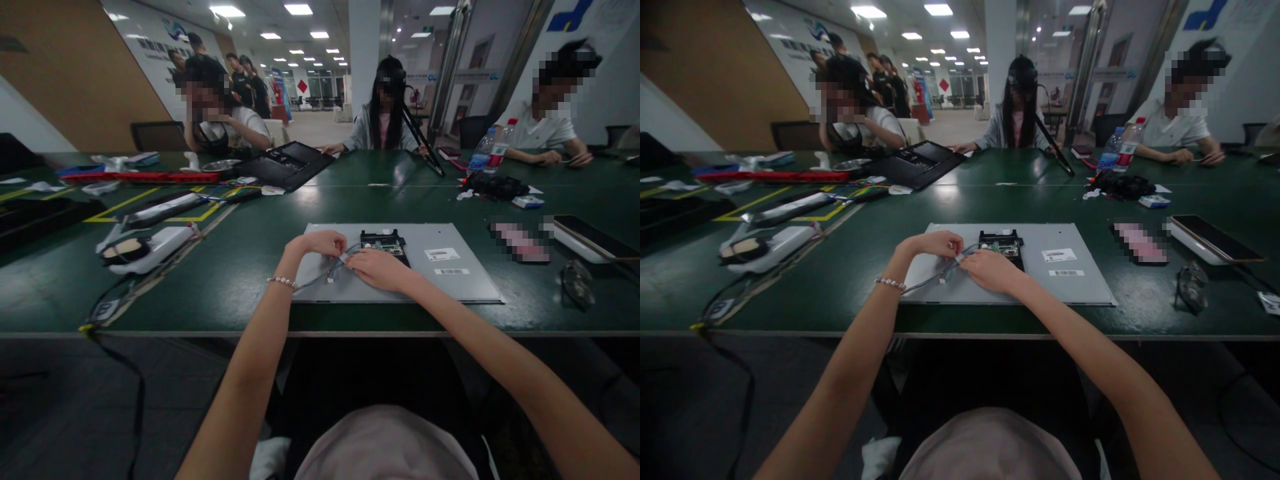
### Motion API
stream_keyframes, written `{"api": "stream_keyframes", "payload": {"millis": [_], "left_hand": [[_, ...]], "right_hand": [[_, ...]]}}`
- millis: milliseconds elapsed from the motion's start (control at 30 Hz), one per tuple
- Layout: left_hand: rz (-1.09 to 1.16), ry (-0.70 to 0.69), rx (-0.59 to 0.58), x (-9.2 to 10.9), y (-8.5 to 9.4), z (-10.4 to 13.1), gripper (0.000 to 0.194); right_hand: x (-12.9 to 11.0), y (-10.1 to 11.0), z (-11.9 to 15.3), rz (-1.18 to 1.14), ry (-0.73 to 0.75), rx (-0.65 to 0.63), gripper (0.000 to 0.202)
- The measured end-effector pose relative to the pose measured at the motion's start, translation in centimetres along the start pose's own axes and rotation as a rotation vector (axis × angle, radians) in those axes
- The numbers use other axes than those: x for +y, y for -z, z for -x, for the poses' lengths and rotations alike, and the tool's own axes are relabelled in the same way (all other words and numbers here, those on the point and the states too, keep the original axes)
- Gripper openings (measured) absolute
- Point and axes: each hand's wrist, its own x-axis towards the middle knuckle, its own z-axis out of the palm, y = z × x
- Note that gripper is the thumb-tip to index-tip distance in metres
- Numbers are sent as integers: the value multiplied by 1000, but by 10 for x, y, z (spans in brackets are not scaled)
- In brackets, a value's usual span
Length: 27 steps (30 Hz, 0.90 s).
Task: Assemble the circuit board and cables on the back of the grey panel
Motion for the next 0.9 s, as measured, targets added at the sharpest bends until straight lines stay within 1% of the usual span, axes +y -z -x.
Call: {"api": "stream_keyframes", "payload": {"millis": [67, 200, 400, 667, 900], "left_hand": [[17, 7, -10, 0, 1, 1, 12], [31, 26, -10, -1, 0, -1, 15], [26, 46, 29, -5, -4, -5, 11], [0, 97, 10, 10, -5, 3, 17], [-54, 105, 32, 14, -6, 3, 25]], "right_hand": [[0, 0, 0, 22, 9, -7, 25], [-1, 0, 0, 43, 10, -29, 25], [-7, 5, 0, 48, 21, -50, 23], [-11, 8, 2, 63, 41, -35, 24], [-14, 11, 4, 40, 53, -12, 24]]}}
